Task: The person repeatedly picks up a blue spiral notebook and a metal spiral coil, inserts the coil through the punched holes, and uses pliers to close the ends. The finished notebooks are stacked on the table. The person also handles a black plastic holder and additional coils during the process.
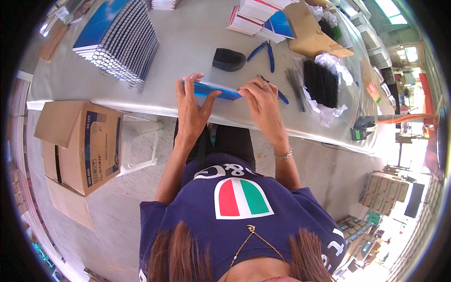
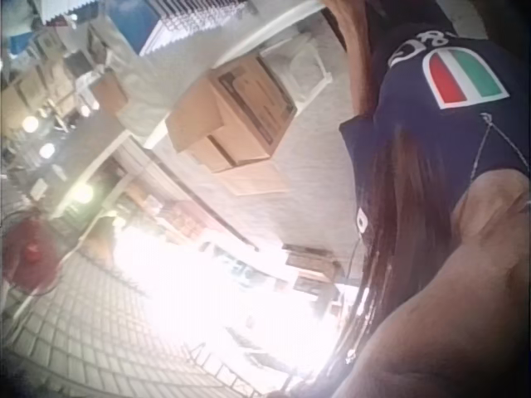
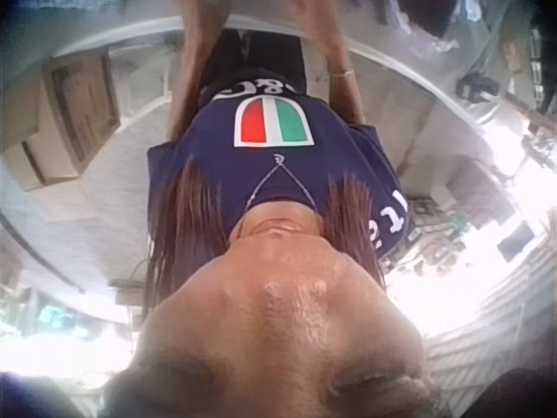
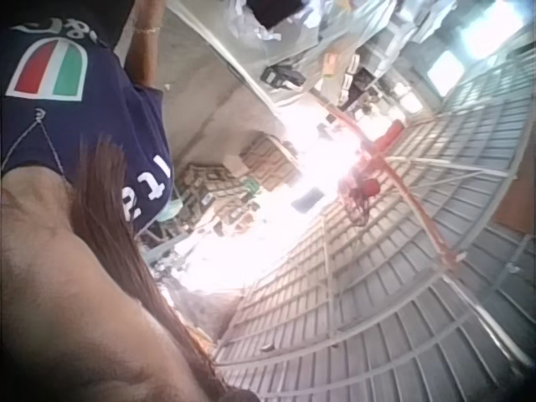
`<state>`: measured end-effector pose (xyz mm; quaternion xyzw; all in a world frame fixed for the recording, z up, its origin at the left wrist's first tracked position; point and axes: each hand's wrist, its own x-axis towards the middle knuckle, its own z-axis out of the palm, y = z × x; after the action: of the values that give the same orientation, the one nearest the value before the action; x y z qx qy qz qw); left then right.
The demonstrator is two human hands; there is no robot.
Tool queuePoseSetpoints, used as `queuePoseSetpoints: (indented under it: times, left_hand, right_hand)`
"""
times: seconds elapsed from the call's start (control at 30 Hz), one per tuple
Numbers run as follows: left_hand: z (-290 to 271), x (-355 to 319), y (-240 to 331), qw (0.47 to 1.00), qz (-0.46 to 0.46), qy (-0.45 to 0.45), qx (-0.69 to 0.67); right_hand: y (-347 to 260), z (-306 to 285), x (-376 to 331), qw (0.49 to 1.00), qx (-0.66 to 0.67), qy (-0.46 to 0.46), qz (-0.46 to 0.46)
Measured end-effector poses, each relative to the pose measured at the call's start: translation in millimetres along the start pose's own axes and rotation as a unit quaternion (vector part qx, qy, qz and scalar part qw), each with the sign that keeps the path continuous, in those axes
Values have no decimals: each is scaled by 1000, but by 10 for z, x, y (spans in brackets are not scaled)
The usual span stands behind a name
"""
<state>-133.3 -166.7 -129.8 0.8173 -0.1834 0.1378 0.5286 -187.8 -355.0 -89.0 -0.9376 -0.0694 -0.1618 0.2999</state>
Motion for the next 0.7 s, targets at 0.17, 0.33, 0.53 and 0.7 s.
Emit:
queuePoseSetpoints:
  times: [0.17, 0.33, 0.53, 0.7]
  left_hand:
    - [-175, 33, -76, 997, 0, -55, -46]
    - [-400, 90, -162, 997, 33, -65, -29]
    - [-301, 53, -357, 995, -10, -49, -91]
    - [-203, 40, -384, 994, -1, -48, -99]
  right_hand:
    - [246, -201, 275, 975, 190, -108, 29]
    - [340, 101, 668, 987, 132, -75, 44]
    - [378, 138, 538, 955, 222, -176, 93]
    - [703, -123, 224, 830, 496, -253, 39]
